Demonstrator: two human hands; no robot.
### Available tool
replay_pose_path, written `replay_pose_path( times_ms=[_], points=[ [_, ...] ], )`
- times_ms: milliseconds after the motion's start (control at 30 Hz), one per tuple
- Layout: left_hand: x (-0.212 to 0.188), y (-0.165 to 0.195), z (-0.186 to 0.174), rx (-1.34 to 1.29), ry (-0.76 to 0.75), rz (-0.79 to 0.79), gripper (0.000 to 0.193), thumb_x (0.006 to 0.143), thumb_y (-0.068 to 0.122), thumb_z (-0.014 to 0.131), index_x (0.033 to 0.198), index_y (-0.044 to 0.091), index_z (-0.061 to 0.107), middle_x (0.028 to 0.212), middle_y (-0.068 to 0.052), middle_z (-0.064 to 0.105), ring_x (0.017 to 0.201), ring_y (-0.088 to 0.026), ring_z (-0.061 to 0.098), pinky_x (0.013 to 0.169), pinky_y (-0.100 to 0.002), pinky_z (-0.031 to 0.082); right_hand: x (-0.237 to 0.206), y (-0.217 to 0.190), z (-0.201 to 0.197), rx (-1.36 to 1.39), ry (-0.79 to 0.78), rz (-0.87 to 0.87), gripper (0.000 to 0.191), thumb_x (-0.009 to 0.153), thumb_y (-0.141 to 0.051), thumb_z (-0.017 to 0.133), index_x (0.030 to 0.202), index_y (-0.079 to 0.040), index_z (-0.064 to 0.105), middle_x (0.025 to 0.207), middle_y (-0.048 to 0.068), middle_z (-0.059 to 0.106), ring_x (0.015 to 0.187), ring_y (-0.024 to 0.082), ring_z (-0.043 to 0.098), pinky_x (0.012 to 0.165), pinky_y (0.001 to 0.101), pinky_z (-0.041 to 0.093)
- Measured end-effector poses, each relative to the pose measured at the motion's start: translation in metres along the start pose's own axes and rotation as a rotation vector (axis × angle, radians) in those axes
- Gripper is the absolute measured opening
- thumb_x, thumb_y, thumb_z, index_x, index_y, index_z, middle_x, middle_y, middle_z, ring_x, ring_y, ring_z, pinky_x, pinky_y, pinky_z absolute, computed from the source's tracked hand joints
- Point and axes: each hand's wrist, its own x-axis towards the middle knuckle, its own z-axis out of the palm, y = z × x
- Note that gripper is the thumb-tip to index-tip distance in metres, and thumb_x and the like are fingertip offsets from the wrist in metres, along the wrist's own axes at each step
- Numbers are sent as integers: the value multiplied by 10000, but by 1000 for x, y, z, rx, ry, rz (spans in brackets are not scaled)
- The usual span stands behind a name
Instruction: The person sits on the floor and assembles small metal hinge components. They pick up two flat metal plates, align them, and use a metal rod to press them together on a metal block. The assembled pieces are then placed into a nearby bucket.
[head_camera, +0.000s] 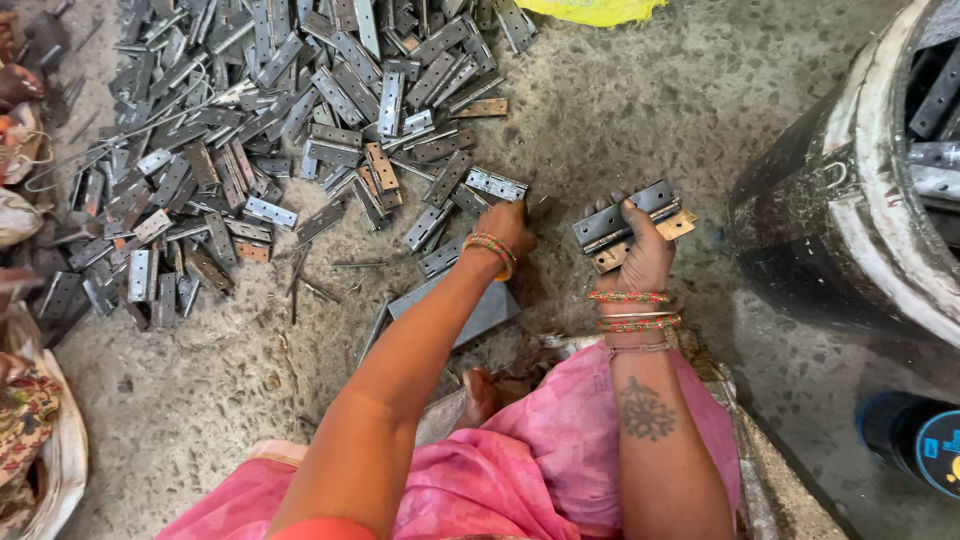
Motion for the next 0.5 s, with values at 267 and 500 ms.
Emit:
replay_pose_path(
  times_ms=[267, 500],
  points=[
    [-11, -32, -6, -581, 90, 31, 339, 918, 214, 655, 1205, 37, 680, 992, -165, 746, 882, -322, 721, 784, -429, 563, 3, 5, 0, -41, 10, 39, 205, 872, -9, 697, 1075, 12, 679, 995, 133, 753, 866, 271, 754, 812, 469, 657],
    [-72, -51, -18, -405, 743, 543, 342, 1018, 132, 614, 1331, 32, 520, 963, -177, 690, 831, -374, 703, 714, -452, 559, 13, 10, -9, -127, -1, -34, 220, 866, -26, 710, 1081, 19, 703, 1008, 133, 766, 862, 265, 751, 806, 446, 648]
  ],
)
